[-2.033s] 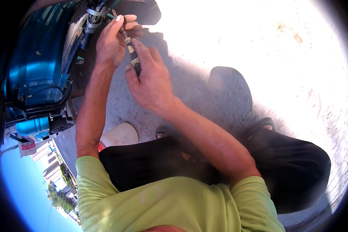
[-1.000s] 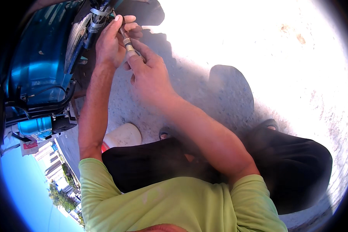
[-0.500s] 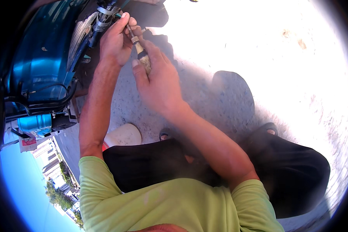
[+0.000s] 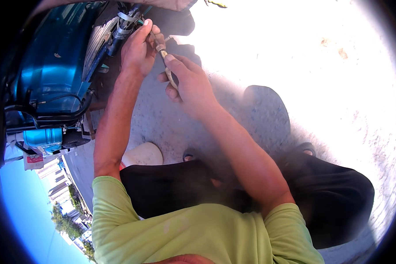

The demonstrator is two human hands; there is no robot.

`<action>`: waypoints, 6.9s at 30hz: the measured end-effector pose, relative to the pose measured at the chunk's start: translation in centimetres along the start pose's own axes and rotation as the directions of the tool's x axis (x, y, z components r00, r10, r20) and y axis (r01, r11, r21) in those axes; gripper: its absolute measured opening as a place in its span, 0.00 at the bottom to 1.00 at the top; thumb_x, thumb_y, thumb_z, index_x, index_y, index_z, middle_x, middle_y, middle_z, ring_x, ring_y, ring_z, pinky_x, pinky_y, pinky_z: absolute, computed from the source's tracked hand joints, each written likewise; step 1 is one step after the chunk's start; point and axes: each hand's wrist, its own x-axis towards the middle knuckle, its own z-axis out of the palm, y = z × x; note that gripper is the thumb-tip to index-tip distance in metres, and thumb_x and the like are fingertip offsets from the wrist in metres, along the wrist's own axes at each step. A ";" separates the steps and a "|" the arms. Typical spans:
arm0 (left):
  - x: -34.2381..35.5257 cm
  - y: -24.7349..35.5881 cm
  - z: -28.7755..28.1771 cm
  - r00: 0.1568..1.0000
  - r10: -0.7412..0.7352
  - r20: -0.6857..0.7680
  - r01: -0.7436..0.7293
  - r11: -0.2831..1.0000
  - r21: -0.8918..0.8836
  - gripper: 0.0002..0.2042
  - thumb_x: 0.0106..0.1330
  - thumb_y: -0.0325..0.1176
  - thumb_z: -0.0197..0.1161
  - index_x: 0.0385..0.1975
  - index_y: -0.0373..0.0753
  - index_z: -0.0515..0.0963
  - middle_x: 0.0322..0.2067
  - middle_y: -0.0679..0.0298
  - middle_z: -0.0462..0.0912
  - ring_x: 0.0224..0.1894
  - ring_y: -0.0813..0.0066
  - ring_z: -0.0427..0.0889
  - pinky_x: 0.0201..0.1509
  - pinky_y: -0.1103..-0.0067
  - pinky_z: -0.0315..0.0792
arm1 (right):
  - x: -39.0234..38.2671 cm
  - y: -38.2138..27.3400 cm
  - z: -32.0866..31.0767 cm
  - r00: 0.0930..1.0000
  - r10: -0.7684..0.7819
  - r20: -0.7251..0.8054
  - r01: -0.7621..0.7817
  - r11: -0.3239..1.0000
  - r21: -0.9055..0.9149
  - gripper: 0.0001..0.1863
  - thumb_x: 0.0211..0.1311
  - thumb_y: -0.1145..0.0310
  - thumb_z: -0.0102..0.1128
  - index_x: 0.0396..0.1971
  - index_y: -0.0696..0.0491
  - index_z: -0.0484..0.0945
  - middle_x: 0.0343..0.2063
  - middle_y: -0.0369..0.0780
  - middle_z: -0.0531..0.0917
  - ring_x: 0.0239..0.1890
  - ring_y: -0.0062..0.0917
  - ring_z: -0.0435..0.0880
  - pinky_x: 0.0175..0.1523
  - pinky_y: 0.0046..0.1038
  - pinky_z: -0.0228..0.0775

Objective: The person uses a screwdriver and their hands to tighten a hose clamp on a blue three-wheeled vehicle, then wipes a component with a cloth and moves a small stool.

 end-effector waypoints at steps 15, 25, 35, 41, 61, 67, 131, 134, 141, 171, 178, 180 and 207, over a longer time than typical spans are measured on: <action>0.9 -0.4 -0.5 0.997 0.072 0.019 -0.073 0.997 0.033 0.14 0.72 0.42 0.58 0.31 0.37 0.75 0.23 0.64 0.76 0.25 0.75 0.75 0.32 0.77 0.72 | 0.0 0.5 -0.3 0.934 0.180 0.310 -0.324 0.795 0.513 0.22 0.74 0.51 0.44 0.56 0.52 0.72 0.28 0.34 0.73 0.19 0.14 0.64 0.24 0.16 0.57; -0.3 0.3 0.7 0.994 0.079 -0.080 -0.071 0.993 0.097 0.14 0.72 0.42 0.58 0.33 0.36 0.76 0.25 0.66 0.77 0.27 0.77 0.74 0.34 0.77 0.72 | -0.5 1.2 2.3 0.926 -0.362 -0.108 0.249 0.799 -0.547 0.22 0.72 0.58 0.50 0.57 0.57 0.68 0.32 0.41 0.81 0.26 0.22 0.77 0.33 0.24 0.69; 0.2 -0.2 -0.5 0.997 0.070 -0.020 -0.069 0.997 0.034 0.14 0.72 0.42 0.57 0.35 0.34 0.76 0.25 0.65 0.77 0.27 0.77 0.74 0.34 0.77 0.71 | -0.5 0.4 2.0 0.975 0.220 0.015 -0.212 0.918 0.336 0.20 0.71 0.57 0.50 0.57 0.51 0.70 0.32 0.37 0.79 0.20 0.18 0.70 0.25 0.19 0.62; -0.4 0.5 0.3 0.995 0.072 -0.066 -0.063 0.990 0.125 0.13 0.70 0.41 0.60 0.35 0.35 0.78 0.25 0.63 0.79 0.28 0.75 0.77 0.35 0.78 0.72 | -0.4 2.5 2.2 0.791 -0.612 -0.025 0.315 0.440 -0.841 0.29 0.71 0.59 0.52 0.65 0.61 0.62 0.38 0.46 0.83 0.32 0.30 0.82 0.43 0.32 0.74; 0.3 0.1 0.0 0.996 0.061 -0.065 -0.049 0.984 0.169 0.13 0.69 0.42 0.61 0.34 0.36 0.78 0.28 0.64 0.79 0.29 0.76 0.77 0.36 0.78 0.72 | 0.8 2.7 1.4 0.843 -0.528 -0.105 0.341 0.675 -0.655 0.21 0.72 0.59 0.48 0.59 0.54 0.71 0.32 0.40 0.80 0.24 0.21 0.75 0.30 0.21 0.67; 0.6 -0.2 0.4 0.996 0.083 -0.037 -0.080 0.995 0.066 0.13 0.70 0.42 0.60 0.33 0.36 0.77 0.26 0.65 0.78 0.28 0.76 0.76 0.35 0.78 0.71 | 0.5 -1.4 -1.6 0.973 0.168 0.161 -0.215 0.912 0.348 0.18 0.74 0.59 0.45 0.56 0.52 0.71 0.31 0.38 0.78 0.18 0.16 0.68 0.24 0.18 0.59; -0.4 0.6 0.9 1.000 0.017 -0.022 -0.015 0.995 0.099 0.14 0.72 0.42 0.57 0.35 0.35 0.76 0.29 0.62 0.78 0.31 0.73 0.77 0.37 0.76 0.72 | -0.2 0.5 2.1 0.970 -0.159 -0.185 0.059 0.887 -0.457 0.25 0.72 0.56 0.47 0.61 0.56 0.71 0.28 0.40 0.80 0.27 0.21 0.77 0.35 0.25 0.70; -0.4 0.2 0.6 0.999 0.041 -0.013 -0.039 0.994 0.106 0.14 0.72 0.42 0.56 0.36 0.35 0.76 0.28 0.62 0.78 0.30 0.73 0.76 0.37 0.76 0.72 | -0.7 0.6 1.9 0.946 -0.266 -0.183 0.102 0.785 -0.612 0.26 0.70 0.56 0.50 0.61 0.57 0.71 0.29 0.44 0.81 0.32 0.27 0.81 0.41 0.30 0.73; 0.0 0.1 0.5 0.999 0.036 0.002 -0.036 0.997 0.065 0.14 0.75 0.39 0.51 0.34 0.35 0.76 0.23 0.63 0.75 0.25 0.77 0.72 0.30 0.80 0.66 | -0.6 1.0 1.7 0.866 -0.490 -0.097 0.225 0.556 -0.800 0.25 0.68 0.59 0.52 0.59 0.58 0.72 0.38 0.51 0.83 0.41 0.44 0.84 0.49 0.39 0.74; -0.1 0.5 -0.4 0.999 0.040 0.015 -0.041 0.996 0.076 0.15 0.74 0.43 0.55 0.33 0.37 0.75 0.23 0.62 0.77 0.25 0.73 0.76 0.32 0.76 0.73 | -0.2 0.4 3.4 0.996 -0.004 -0.088 -0.011 0.985 -0.174 0.22 0.74 0.58 0.46 0.61 0.54 0.67 0.27 0.40 0.78 0.21 0.28 0.77 0.27 0.26 0.69; 0.5 0.3 -0.4 0.999 0.048 0.011 -0.049 0.996 0.077 0.15 0.72 0.43 0.56 0.33 0.36 0.76 0.23 0.62 0.78 0.24 0.72 0.77 0.29 0.76 0.72 | 0.6 0.2 0.3 0.905 0.238 0.353 -0.403 0.747 0.529 0.14 0.75 0.51 0.43 0.45 0.44 0.70 0.24 0.34 0.73 0.16 0.16 0.66 0.20 0.19 0.53; 0.3 0.2 -0.5 0.999 0.046 -0.018 -0.044 0.996 0.075 0.15 0.72 0.43 0.57 0.32 0.36 0.76 0.23 0.62 0.78 0.24 0.73 0.77 0.29 0.77 0.71 | 0.4 0.1 0.5 0.931 0.263 0.254 -0.350 0.841 0.412 0.15 0.74 0.54 0.46 0.51 0.46 0.71 0.26 0.36 0.76 0.17 0.18 0.69 0.21 0.20 0.58; 0.3 0.0 -0.1 0.995 0.086 -0.057 -0.076 0.983 0.164 0.13 0.71 0.41 0.59 0.30 0.36 0.77 0.23 0.64 0.77 0.26 0.76 0.75 0.33 0.78 0.70 | 0.6 3.2 0.6 0.884 -0.461 -0.076 0.323 0.720 -0.615 0.24 0.73 0.57 0.47 0.65 0.49 0.66 0.30 0.38 0.77 0.18 0.17 0.68 0.23 0.19 0.60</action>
